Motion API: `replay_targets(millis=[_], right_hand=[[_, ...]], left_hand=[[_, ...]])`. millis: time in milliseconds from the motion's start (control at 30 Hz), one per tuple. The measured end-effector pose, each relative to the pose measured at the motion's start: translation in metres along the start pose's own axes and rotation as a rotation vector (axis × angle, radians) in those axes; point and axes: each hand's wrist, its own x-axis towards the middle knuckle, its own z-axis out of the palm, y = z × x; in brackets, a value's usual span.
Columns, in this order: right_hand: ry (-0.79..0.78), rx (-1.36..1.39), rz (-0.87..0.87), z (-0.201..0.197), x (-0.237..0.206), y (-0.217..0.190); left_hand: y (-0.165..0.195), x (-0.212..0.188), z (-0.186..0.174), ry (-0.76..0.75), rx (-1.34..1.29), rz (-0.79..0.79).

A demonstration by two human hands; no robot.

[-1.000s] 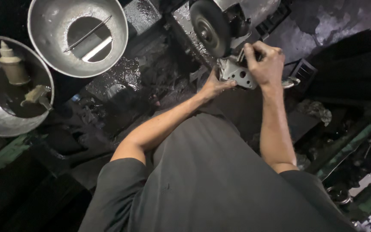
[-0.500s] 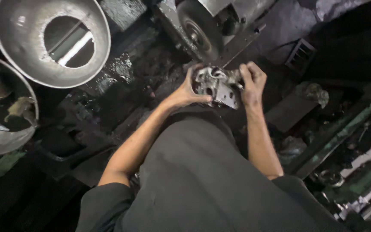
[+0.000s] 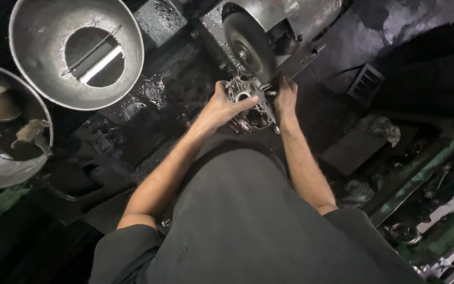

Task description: The person scrubs a metal engine component with a brush over bowls of liquid, then holds the part against a running bench grinder, rotating it to grind different surfaces and fins.

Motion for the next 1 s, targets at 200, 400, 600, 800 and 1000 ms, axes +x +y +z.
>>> replay_targets(millis=[200, 400, 600, 800, 1000], right_hand=[[-0.055, 0.005, -0.114, -0.001, -0.011, -0.012], [-0.026, -0.102, -0.271, -0.005, -0.033, -0.048], [-0.113, 0.042, -0.332, -0.028, -0.075, -0.103], [-0.108, -0.045, -0.269, -0.034, -0.068, -0.081], [0.014, 0.046, 0.048, -0.006, -0.025, -0.021]], left_hand=[[0.014, -0.002, -0.004, -0.018, 0.137, -0.031], [0.021, -0.01, 0.004, -0.057, 0.157, 0.071], [0.031, -0.041, 0.01, -0.259, 0.004, 0.311], [0.028, -0.042, -0.005, -0.273, 0.149, 0.387], [0.028, -0.025, -0.003, 0.049, 0.219, 0.159]])
